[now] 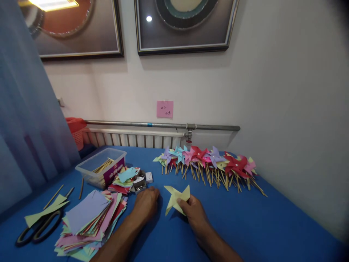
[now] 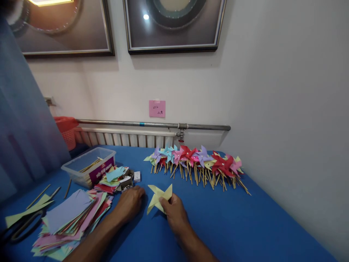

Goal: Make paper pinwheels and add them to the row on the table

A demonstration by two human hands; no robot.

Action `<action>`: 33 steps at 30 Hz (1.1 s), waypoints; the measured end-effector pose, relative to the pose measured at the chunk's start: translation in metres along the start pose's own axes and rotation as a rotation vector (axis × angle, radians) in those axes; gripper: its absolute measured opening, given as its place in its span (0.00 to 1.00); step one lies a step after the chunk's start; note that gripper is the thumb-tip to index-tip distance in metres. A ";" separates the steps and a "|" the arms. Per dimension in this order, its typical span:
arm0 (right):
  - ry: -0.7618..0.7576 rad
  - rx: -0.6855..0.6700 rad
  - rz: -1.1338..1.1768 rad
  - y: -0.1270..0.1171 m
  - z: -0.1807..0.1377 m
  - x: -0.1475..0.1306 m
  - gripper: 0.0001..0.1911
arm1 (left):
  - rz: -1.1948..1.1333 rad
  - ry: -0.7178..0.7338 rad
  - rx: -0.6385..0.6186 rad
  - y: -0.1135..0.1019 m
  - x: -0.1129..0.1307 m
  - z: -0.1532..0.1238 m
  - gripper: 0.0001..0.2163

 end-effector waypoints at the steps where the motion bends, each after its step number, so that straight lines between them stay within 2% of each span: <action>1: 0.002 -0.002 0.003 0.000 0.000 0.000 0.23 | -0.005 -0.010 0.002 0.000 -0.001 0.001 0.14; 10: -0.012 -0.011 0.006 -0.003 0.006 0.006 0.25 | 0.016 -0.075 0.010 0.000 -0.012 0.003 0.11; 17: -0.031 -0.003 -0.026 -0.005 0.005 0.006 0.23 | 0.020 -0.037 0.011 -0.002 -0.009 0.002 0.12; 26: -0.040 -0.013 -0.025 -0.007 0.009 0.016 0.26 | 0.072 0.018 0.031 0.000 -0.006 0.003 0.12; 29: -0.045 0.000 -0.054 -0.009 0.010 0.019 0.27 | -0.041 0.005 0.065 -0.006 -0.005 0.000 0.11; 33: -0.068 0.035 -0.100 -0.012 0.010 0.015 0.27 | -0.412 -0.001 0.039 -0.015 0.001 -0.007 0.07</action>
Point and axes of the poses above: each hand's wrist, its own z-axis towards the middle knuckle, its own y-axis out of the palm, x = y × z, the point moved 4 cm from there along z, towards the middle knuckle, and after that the axes turned 15 degrees about -y, right-handed, at the moved point
